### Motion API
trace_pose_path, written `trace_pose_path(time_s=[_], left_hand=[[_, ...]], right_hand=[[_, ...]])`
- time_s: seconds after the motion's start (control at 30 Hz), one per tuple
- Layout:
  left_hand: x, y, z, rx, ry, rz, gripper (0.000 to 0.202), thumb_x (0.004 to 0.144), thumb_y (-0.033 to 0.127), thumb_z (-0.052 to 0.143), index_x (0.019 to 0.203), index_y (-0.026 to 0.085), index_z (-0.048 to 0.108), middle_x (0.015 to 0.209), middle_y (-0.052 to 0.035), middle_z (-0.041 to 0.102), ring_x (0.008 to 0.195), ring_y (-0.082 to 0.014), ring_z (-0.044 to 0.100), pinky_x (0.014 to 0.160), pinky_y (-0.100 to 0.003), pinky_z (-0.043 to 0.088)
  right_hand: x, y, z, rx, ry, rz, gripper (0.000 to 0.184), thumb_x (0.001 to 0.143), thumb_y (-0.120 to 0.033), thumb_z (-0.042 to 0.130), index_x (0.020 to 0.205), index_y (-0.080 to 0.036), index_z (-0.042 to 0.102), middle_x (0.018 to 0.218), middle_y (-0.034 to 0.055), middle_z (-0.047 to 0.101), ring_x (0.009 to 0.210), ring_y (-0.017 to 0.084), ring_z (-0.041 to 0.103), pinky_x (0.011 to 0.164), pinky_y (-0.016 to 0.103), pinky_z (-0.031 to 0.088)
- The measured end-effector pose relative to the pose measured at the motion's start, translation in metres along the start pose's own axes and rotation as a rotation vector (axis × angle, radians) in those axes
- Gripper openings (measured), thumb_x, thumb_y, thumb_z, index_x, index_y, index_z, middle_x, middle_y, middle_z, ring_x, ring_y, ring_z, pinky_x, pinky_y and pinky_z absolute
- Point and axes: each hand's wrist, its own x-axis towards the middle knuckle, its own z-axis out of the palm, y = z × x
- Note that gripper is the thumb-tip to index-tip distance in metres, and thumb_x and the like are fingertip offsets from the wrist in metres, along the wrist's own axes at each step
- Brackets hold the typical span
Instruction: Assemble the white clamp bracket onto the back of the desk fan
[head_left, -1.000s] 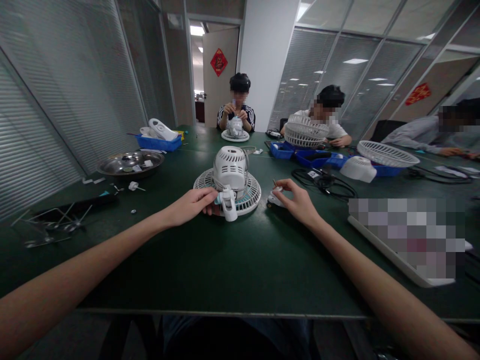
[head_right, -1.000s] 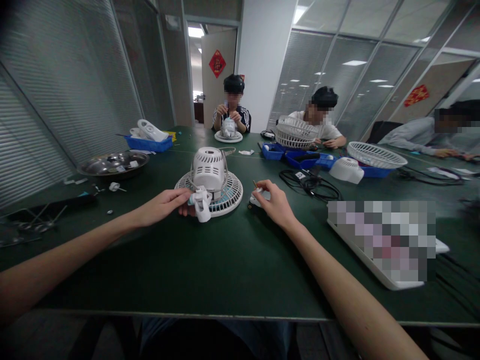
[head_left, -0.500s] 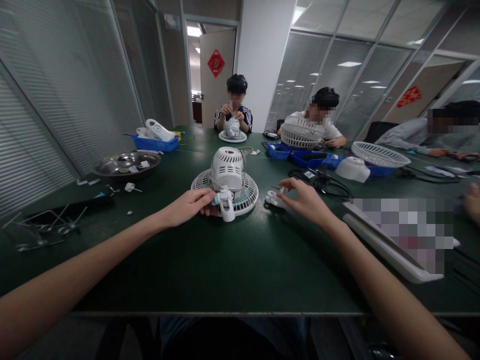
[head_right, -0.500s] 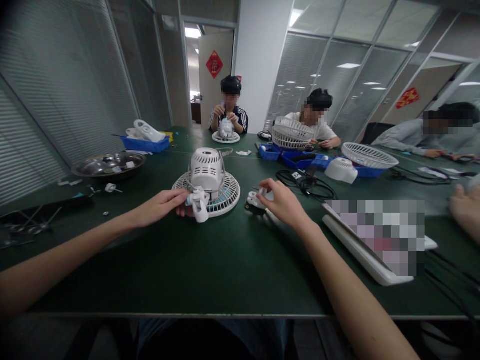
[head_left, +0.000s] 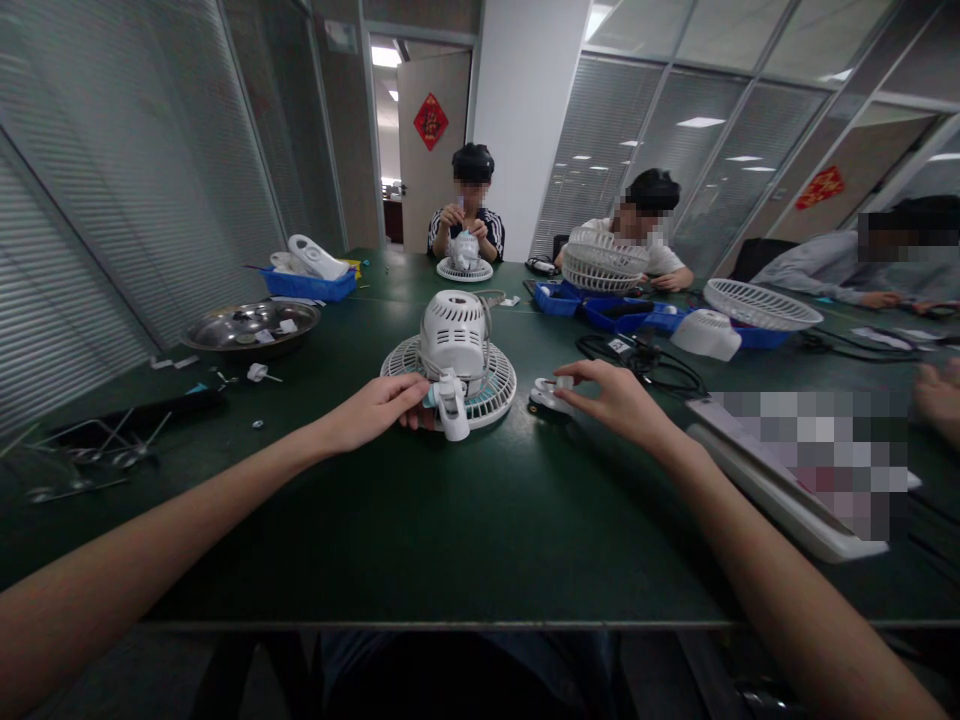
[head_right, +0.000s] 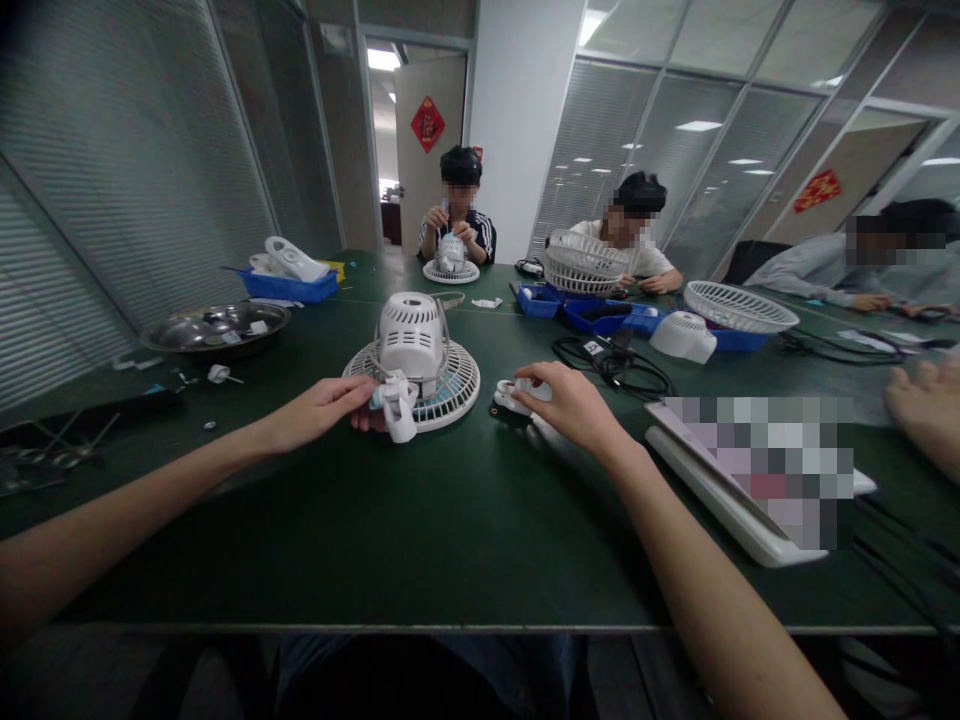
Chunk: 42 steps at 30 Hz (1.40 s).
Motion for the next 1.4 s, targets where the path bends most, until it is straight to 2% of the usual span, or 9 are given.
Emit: trace_pose_path(time_s=[0.17, 0.47, 0.73, 1.0, 1.23, 1.4], left_hand=[[0.0, -0.001, 0.0, -0.006, 0.001, 0.003, 0.034, 0.095, 0.042, 0.038, 0.092, 0.013, 0.057, 0.084, -0.0053, 0.065, 0.072, -0.0147, 0.058, 0.067, -0.031, 0.047], [-0.001, 0.001, 0.0, -0.013, -0.005, -0.005, 0.035, 0.095, 0.042, 0.037, 0.093, 0.013, 0.056, 0.085, -0.0061, 0.064, 0.073, -0.0148, 0.058, 0.068, -0.03, 0.047], [0.0, -0.001, 0.0, -0.014, -0.008, -0.004, 0.034, 0.096, 0.042, 0.037, 0.093, 0.013, 0.057, 0.086, -0.0057, 0.065, 0.075, -0.0153, 0.058, 0.068, -0.031, 0.047], [-0.001, 0.0, -0.001, -0.009, -0.01, 0.0, 0.035, 0.096, 0.042, 0.037, 0.094, 0.013, 0.057, 0.087, -0.0057, 0.065, 0.075, -0.0155, 0.058, 0.068, -0.031, 0.047], [-0.002, 0.001, 0.0, -0.009, -0.01, -0.005, 0.035, 0.096, 0.041, 0.036, 0.094, 0.013, 0.056, 0.086, -0.0053, 0.064, 0.074, -0.0151, 0.058, 0.068, -0.031, 0.046], [-0.002, 0.002, 0.0, -0.011, -0.018, -0.013, 0.034, 0.096, 0.041, 0.037, 0.095, 0.014, 0.057, 0.088, -0.0054, 0.064, 0.075, -0.0152, 0.058, 0.069, -0.031, 0.047]], right_hand=[[0.001, -0.002, 0.005, -0.031, -0.054, -0.031, 0.031, 0.085, -0.043, 0.056, 0.107, -0.024, 0.063, 0.103, 0.0057, 0.066, 0.096, 0.024, 0.061, 0.085, 0.038, 0.048], [0.0, -0.003, 0.006, 0.013, -0.057, -0.039, 0.038, 0.083, -0.047, 0.057, 0.114, -0.025, 0.059, 0.111, 0.0055, 0.063, 0.1, 0.024, 0.06, 0.089, 0.039, 0.048], [0.0, -0.008, 0.017, 0.044, -0.107, -0.061, 0.036, 0.089, -0.047, 0.049, 0.117, -0.029, 0.061, 0.12, 0.0065, 0.058, 0.103, 0.024, 0.06, 0.093, 0.04, 0.047], [0.002, -0.009, 0.025, -0.004, -0.071, -0.043, 0.035, 0.088, -0.041, 0.05, 0.119, -0.028, 0.059, 0.122, 0.0066, 0.055, 0.106, 0.023, 0.058, 0.093, 0.039, 0.047], [0.0, 0.002, 0.02, -0.057, -0.06, 0.039, 0.032, 0.087, -0.04, 0.051, 0.116, -0.026, 0.057, 0.115, 0.0069, 0.06, 0.101, 0.024, 0.06, 0.087, 0.039, 0.049], [0.0, 0.025, 0.027, -0.04, -0.01, 0.147, 0.039, 0.089, -0.047, 0.045, 0.12, -0.023, 0.051, 0.111, 0.0095, 0.063, 0.1, 0.026, 0.06, 0.088, 0.042, 0.046]])
